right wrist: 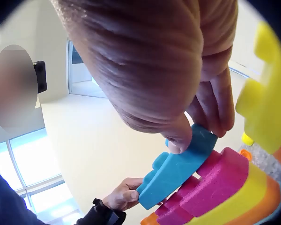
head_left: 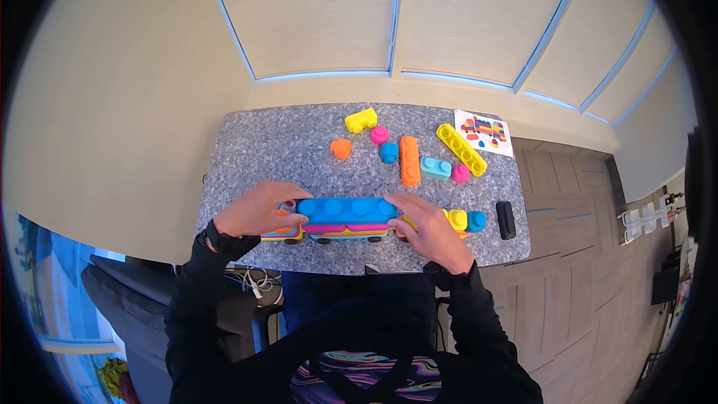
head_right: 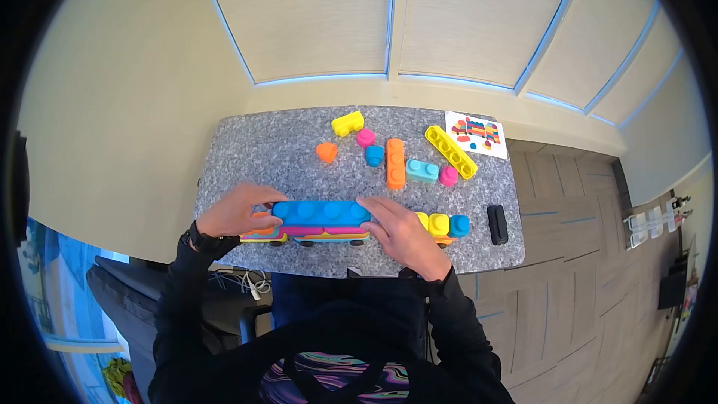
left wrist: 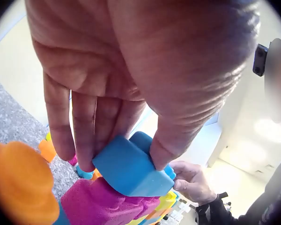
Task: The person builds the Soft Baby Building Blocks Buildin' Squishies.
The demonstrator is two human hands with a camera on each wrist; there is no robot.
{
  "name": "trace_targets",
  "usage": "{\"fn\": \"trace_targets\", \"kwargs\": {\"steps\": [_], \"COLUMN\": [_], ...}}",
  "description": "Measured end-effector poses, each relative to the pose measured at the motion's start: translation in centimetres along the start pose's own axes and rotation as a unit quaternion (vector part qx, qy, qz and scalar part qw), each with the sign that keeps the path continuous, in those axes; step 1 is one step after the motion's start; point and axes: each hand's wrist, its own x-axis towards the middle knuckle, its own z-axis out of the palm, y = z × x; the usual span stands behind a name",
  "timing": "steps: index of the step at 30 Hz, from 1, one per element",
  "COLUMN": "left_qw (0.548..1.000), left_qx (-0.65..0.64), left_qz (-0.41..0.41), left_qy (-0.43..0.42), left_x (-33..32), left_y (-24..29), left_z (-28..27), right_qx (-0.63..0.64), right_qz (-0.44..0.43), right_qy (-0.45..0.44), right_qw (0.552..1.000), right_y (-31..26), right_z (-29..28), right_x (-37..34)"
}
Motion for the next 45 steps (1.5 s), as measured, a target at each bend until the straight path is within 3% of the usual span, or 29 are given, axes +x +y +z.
{"fn": "trace_targets", "kwargs": {"steps": [10,23,40,45], "left_qw": [0.997,0.998,0.992,0.996], "left_qx": [-0.056,-0.041,-0.057,-0.001], "left_qz": [-0.036,0.006,-0.112,-0.075], "left_qy": [0.035,0.047,0.024,0.039], "left_x": [-1.2,-1.5,-1.6,-1.8], "left_y": [-1.7,-2.0,-0.1,-0.3], "left_z": [2.7,3.4,3.5,3.9], "right_qx": [-0.002,-0.026,-0.030,-0.040], "right_qz": [0.021,-0.004,-0.014,-0.035], "right_qy": [-0.011,-0.002,-0.018,0.029], "right_qw": [1.000,1.000,0.999,0.998], "right_y": [-0.2,0.0,0.7,-0.7], "right_z": [0.3,0.8,0.3,-2.7], "right_x": [-0.3,-0.7,-0.2,-0.7]}}
